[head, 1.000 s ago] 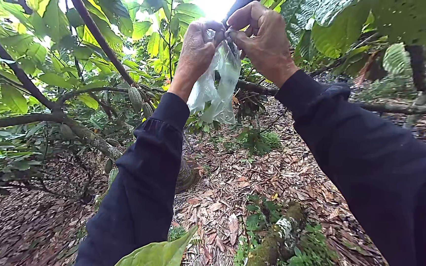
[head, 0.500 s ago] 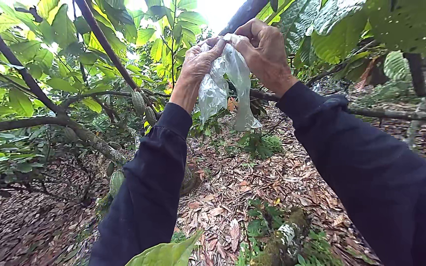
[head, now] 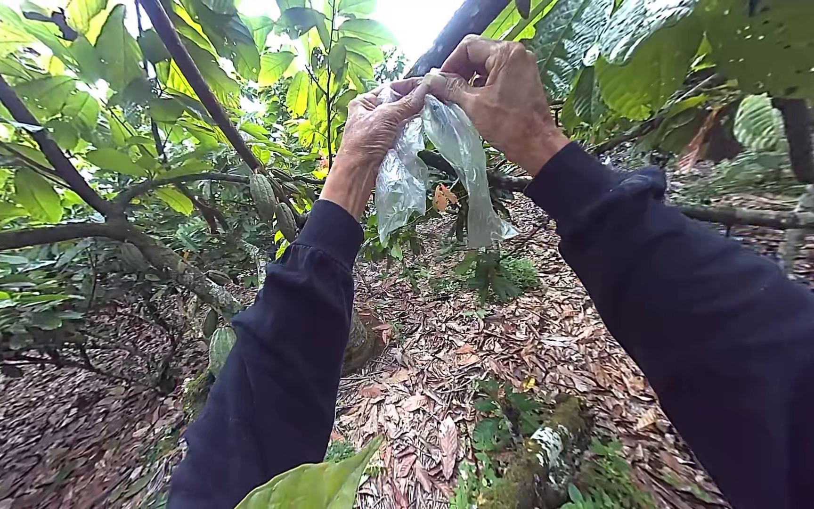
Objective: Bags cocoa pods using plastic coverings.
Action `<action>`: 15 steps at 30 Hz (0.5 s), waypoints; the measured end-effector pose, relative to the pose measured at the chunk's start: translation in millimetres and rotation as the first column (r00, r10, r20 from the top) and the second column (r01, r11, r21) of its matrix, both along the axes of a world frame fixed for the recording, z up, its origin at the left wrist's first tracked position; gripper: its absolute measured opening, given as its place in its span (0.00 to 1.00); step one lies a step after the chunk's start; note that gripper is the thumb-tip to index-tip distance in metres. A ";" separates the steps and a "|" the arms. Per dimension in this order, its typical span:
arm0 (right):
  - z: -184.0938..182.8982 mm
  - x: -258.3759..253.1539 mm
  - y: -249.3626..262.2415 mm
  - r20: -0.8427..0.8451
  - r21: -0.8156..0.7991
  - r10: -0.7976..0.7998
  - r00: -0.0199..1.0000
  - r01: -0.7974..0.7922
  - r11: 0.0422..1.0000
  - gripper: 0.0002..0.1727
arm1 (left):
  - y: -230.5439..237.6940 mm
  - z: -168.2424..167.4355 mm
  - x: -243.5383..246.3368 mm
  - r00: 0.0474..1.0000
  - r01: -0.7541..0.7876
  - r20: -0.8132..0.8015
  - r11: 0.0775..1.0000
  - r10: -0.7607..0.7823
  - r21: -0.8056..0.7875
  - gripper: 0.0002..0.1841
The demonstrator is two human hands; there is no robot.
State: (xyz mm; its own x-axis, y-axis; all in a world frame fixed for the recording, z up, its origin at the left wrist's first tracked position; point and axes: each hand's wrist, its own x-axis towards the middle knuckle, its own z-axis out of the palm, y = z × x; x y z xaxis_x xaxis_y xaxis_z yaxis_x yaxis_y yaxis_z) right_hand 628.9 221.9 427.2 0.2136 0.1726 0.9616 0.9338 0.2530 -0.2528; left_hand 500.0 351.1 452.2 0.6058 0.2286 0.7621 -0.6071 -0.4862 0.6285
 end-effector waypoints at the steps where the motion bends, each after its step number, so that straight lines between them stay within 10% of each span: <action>1: -0.6 0.8 1.3 -0.006 0.012 0.027 1.000 -0.027 1.000 0.14 | -0.4 -0.5 0.7 1.000 0.003 0.007 1.000 -0.003 -0.008 0.08; 15: -1.3 11.6 23.3 -0.160 0.196 0.282 0.946 -0.249 0.948 0.11 | -16.4 1.8 12.9 0.983 -0.139 0.091 0.968 0.161 -0.207 0.09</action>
